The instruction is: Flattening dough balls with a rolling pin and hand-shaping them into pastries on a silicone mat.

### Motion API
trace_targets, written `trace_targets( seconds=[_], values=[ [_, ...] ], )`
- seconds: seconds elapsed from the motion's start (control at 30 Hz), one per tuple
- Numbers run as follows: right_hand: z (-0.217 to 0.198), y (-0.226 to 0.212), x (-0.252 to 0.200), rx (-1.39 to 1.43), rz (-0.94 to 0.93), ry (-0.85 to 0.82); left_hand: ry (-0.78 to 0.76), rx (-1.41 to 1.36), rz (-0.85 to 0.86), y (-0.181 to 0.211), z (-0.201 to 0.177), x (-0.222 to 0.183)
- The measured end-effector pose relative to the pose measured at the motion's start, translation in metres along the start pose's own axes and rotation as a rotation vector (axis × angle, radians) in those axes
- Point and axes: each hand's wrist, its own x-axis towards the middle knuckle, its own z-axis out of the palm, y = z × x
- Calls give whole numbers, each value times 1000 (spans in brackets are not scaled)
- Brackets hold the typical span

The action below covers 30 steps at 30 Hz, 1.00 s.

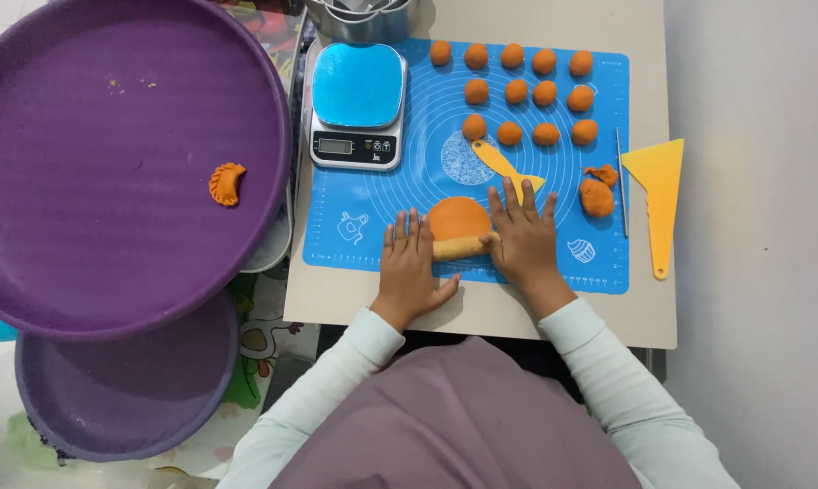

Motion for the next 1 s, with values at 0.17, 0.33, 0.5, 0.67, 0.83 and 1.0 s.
trace_targets(
  seconds=[0.17,0.33,0.5,0.67,0.83,1.0],
  values=[
    [-9,-8,-15,-2,64,-58,-24,-14,-7,2,2,-10],
    [-7,-2,15,-13,23,-9,7,-23,28,-15,8,16],
    [-6,8,73,77,45,-97,-93,-111,-35,-38,2,70],
    [-4,12,109,132,119,-137,-201,-145,-92,-54,-1,107],
    [-20,8,130,15,153,-102,-165,61,-102,-67,16,129],
    [-17,12,146,-72,163,-55,-52,123,-138,-76,24,141]
  ],
)
